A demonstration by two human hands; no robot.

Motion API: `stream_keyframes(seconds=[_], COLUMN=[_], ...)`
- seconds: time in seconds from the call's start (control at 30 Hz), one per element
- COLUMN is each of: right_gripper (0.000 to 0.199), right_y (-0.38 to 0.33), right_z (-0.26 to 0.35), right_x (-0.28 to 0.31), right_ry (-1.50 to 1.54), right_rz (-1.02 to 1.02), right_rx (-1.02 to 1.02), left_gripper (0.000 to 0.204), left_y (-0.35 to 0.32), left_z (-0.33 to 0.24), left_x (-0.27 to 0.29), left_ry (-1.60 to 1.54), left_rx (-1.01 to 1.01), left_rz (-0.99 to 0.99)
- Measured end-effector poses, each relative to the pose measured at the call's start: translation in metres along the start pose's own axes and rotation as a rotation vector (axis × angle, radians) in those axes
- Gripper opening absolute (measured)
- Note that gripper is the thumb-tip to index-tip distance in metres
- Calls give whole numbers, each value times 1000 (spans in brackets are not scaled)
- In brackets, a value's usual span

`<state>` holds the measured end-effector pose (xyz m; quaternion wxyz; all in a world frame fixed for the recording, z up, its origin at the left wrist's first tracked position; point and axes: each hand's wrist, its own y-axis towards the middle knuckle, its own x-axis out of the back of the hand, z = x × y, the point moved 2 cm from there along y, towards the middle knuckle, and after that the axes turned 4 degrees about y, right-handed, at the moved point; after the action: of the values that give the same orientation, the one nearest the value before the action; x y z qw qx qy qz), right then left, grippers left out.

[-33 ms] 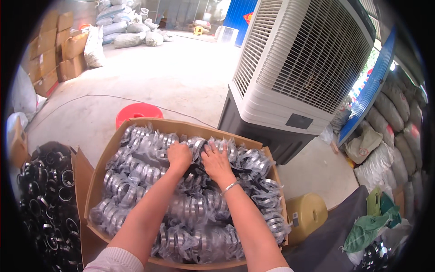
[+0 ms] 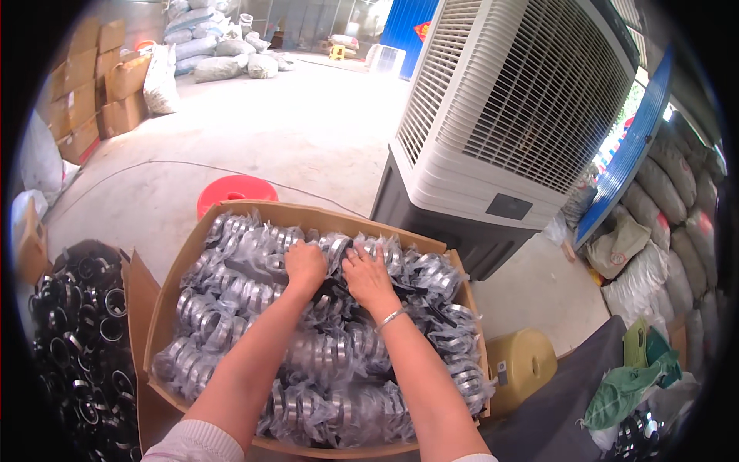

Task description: Inspecting and organizing black plastic rings in a cardboard box.

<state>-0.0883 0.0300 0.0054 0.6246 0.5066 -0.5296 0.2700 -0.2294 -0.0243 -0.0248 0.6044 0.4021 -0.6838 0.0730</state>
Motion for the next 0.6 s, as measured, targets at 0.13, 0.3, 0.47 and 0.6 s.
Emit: stream_keyframes(seconds=[0.13,0.3,0.47,0.6], right_gripper=[29,41,44,37], right_y=[3,14,12,8], right_z=[1,16,19,14], right_x=[-5,11,10,-5], right_ry=[101,142,98,113], right_rz=[-18,85,111,-29], right_rx=[-33,-126,-90,-79], left_gripper=[21,22,22,23], left_y=[-2,-3,-3,-1], left_z=[-1,0,1,3], left_x=[2,6,6,4], left_ry=[8,3,-15,-62], left_rx=[-11,-14,-17,-14], left_rz=[-13,1,15,-3])
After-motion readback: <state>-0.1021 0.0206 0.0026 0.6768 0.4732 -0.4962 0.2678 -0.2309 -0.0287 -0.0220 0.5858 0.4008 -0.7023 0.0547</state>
